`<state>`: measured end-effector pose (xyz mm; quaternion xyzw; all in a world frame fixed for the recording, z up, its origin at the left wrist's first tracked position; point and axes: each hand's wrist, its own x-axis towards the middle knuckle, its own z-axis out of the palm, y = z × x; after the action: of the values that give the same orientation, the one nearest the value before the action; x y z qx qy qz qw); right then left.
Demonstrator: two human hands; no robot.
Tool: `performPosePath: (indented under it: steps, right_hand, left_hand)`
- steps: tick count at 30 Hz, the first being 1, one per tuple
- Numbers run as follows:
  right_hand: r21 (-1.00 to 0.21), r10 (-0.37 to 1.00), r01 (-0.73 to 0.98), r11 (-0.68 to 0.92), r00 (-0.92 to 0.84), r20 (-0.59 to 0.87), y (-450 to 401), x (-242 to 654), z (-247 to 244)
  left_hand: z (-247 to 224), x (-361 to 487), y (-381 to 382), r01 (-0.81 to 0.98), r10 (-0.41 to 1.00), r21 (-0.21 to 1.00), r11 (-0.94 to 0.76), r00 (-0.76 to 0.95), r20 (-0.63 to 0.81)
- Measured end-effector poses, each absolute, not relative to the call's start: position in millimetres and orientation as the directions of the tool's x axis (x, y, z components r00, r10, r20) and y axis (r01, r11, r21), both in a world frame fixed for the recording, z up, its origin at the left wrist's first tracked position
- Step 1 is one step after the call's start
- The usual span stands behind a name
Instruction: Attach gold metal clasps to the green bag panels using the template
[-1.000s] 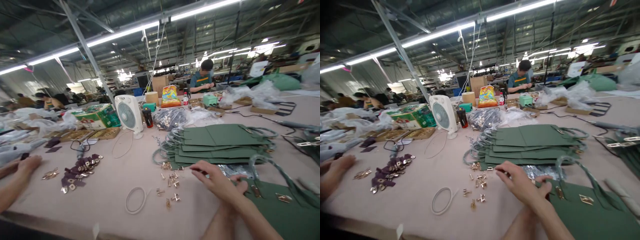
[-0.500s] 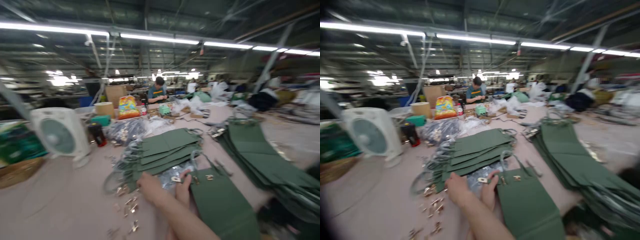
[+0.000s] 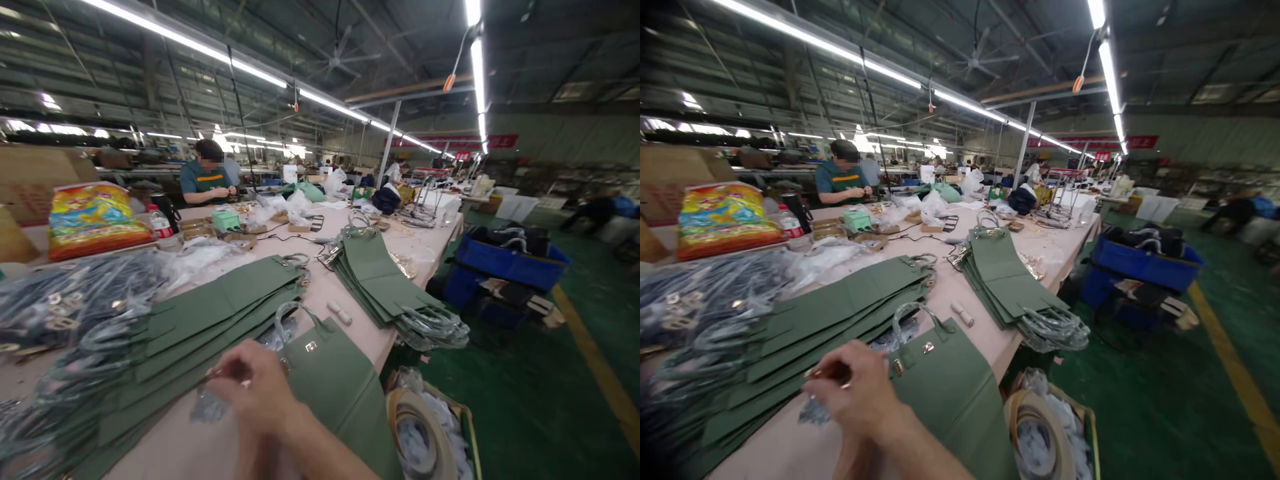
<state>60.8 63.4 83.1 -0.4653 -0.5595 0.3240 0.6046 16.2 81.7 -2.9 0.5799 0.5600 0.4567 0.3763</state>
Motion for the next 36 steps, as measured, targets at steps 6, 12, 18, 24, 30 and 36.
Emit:
performPosePath:
  steps: [6,12,18,24,30,36]
  right_hand:
    - [-0.956,0.805,-0.028,0.291,0.547,0.230,34.7,224.9,46.8]
    - [-0.992,0.839,0.050,0.115,0.529,0.124,32.8,289.3,-3.6]
    - [-0.987,0.859,0.144,0.067,0.495,0.130,34.8,287.5,-13.2]
    - [-0.972,0.813,0.235,0.026,0.561,0.157,33.1,289.1,-20.2]
    - [-0.931,0.859,0.365,0.031,0.467,0.211,33.8,276.7,-16.7]
    - [-0.908,0.865,0.419,0.011,0.452,0.219,39.4,278.6,-20.1]
  left_hand:
    - [6.4,17.3,78.8,0.476,0.870,0.816,-0.328,-0.185,0.457]
    - [53.5,52.8,109.2,0.535,0.682,0.470,-0.702,0.314,0.660]
    - [55.2,114.7,148.9,0.414,0.486,0.288,-0.863,0.835,0.257]
    - [49.4,144.1,167.9,0.428,0.464,0.256,-0.867,0.880,0.099]
    - [66.4,158.2,174.4,0.406,0.463,0.355,-0.842,0.882,0.090]
    - [72.0,181.8,161.8,0.407,0.586,0.581,-0.705,0.795,0.155]
